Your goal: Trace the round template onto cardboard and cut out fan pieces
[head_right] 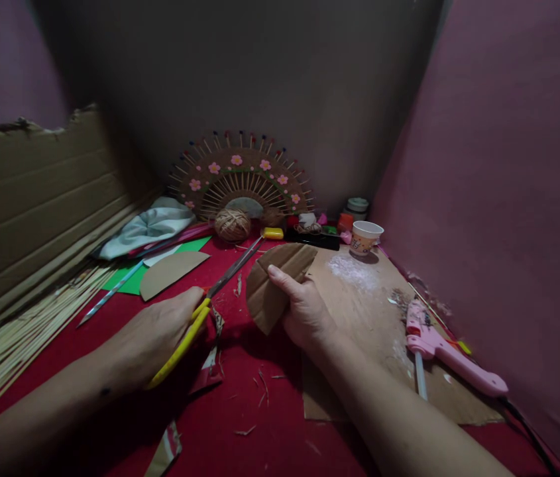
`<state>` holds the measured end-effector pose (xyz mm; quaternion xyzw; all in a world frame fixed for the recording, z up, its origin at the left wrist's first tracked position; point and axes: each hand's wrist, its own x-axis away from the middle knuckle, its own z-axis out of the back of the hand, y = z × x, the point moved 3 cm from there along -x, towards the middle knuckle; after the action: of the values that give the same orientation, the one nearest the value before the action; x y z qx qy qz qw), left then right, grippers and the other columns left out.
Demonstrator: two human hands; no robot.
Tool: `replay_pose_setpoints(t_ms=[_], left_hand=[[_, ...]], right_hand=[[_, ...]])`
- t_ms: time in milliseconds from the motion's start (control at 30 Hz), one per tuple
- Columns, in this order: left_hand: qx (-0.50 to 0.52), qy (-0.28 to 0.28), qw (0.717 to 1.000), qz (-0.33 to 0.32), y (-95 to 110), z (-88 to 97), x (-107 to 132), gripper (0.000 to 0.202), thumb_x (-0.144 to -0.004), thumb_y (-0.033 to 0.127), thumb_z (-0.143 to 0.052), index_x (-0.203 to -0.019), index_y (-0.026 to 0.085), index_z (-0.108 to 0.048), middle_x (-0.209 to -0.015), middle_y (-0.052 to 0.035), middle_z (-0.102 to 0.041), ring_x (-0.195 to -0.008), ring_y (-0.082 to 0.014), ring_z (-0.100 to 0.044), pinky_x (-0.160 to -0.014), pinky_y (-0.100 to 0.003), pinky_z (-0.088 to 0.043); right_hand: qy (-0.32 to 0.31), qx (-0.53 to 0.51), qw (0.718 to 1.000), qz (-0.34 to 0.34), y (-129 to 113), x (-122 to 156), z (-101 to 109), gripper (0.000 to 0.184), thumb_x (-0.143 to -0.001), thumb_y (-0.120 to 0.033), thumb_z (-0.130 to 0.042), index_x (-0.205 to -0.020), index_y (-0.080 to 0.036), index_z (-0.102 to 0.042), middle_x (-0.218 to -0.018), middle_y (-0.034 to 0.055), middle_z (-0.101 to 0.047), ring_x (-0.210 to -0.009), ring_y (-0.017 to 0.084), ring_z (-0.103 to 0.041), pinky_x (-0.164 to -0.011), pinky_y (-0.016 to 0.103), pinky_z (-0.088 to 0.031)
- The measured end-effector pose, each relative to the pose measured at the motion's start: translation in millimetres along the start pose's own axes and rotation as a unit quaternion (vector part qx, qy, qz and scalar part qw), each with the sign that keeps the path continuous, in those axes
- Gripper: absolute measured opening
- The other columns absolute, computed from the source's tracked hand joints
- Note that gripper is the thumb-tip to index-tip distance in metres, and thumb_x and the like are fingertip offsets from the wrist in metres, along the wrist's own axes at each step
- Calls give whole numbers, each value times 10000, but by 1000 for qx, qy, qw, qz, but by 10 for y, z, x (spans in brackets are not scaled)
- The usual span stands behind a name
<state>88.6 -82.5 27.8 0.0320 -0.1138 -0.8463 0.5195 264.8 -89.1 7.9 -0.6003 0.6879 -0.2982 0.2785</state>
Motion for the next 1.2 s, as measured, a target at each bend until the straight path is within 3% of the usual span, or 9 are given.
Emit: replay_pose_setpoints(t_ms=[167,433,600,1200], left_hand=[[-14,-19,1000,-1,43,-39,11,158,-839,336,-291,-771,215,-365,-802,-88,-585,-705,-226,-572,-592,-325,-380],[-38,-24,999,-9,59,-68,10,101,-812,297,-369,-813,200,-398,-840,-89,-592,-677,-213,-565,-560,-303,-376],[-43,-21,999,-9,63,-70,6,146,-844,323,-314,-808,205,-392,-826,-89,-605,-708,-238,-589,-563,-315,-375],[-111,-28,993,-11,67,-58,4,232,-878,333,-254,-873,182,-430,-816,-105,-635,-763,-276,-648,-554,-322,-389]], right_hand=[[26,-5,999,21,-11,-3,5,363,-635,-164,-727,-980,-198,-618,-721,11,-691,-690,191,-647,-730,369,-521],[12,-27,999,20,29,-7,4,333,-669,-169,-712,-987,-199,-620,-799,9,-703,-688,166,-639,-758,352,-518],[-4,-31,999,11,75,-15,32,333,-684,-190,-713,-1003,-210,-619,-851,11,-703,-751,163,-644,-781,334,-507],[23,-50,998,-26,162,-36,54,296,-657,-197,-738,-934,-188,-635,-801,10,-705,-769,167,-646,-802,333,-502]])
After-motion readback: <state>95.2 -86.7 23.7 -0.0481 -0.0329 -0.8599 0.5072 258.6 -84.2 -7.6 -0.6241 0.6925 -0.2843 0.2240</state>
